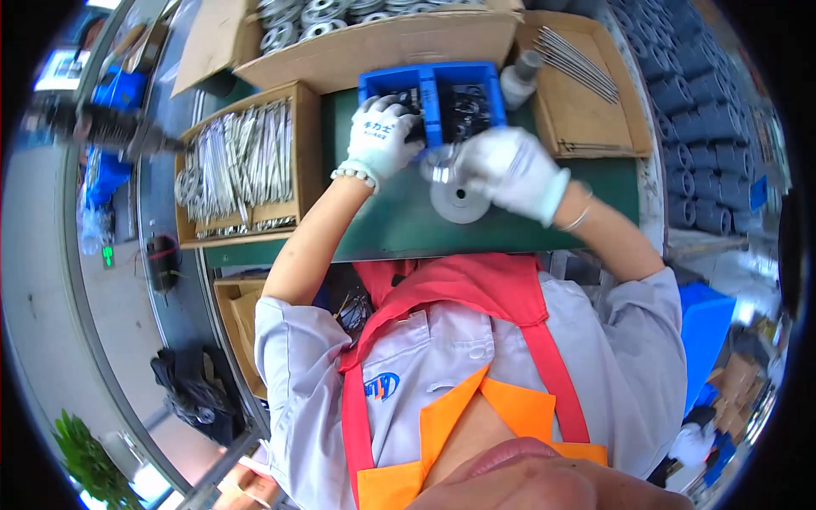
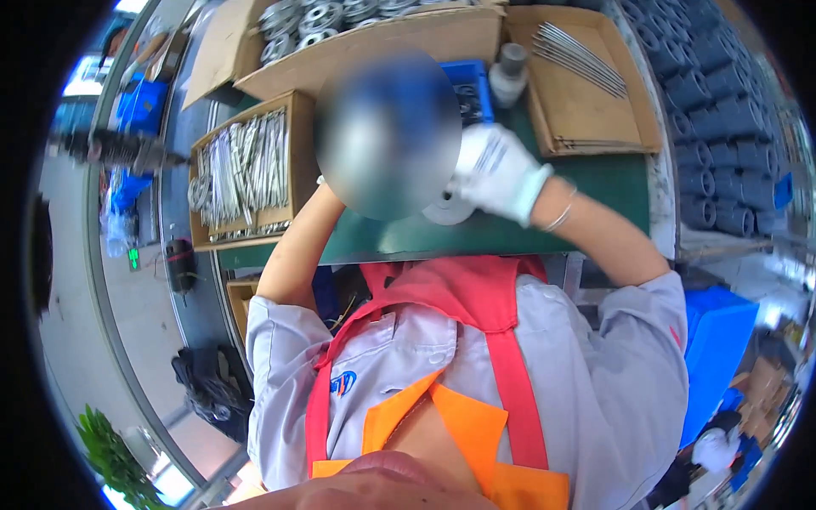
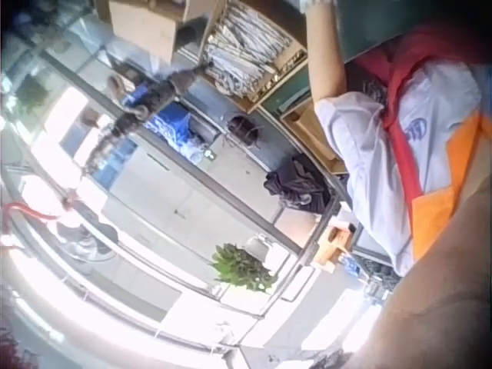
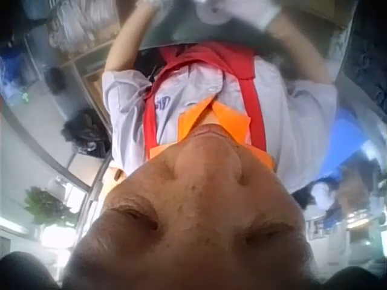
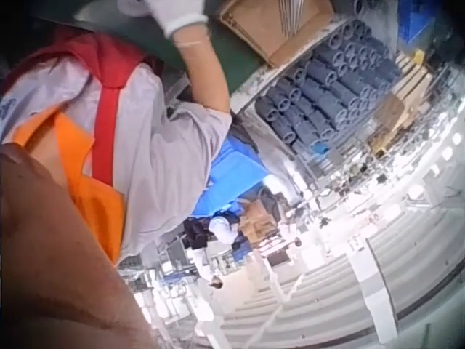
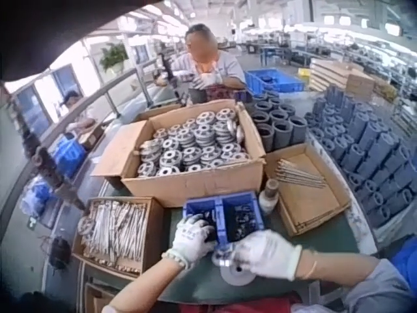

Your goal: The person assembles electric motors by placing rotors into motor housings and fastening them with screws using a pneumatic screwdriver.

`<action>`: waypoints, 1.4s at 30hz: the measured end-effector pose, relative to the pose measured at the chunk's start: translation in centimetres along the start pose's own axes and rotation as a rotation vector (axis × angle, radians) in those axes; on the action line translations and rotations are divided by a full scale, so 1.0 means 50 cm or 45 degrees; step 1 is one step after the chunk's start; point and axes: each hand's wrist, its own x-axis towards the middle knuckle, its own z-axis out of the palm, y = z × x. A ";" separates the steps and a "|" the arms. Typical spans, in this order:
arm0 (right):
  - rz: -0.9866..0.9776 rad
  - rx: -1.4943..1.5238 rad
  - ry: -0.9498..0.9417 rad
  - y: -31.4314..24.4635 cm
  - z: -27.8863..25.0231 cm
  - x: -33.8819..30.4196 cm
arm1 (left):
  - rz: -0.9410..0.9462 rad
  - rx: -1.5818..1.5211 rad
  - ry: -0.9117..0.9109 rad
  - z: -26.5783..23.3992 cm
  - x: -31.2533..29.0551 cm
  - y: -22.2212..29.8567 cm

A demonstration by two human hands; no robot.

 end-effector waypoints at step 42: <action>2.667 -0.041 0.170 0.019 0.061 -1.616 | -0.402 -0.570 0.205 0.001 0.035 0.251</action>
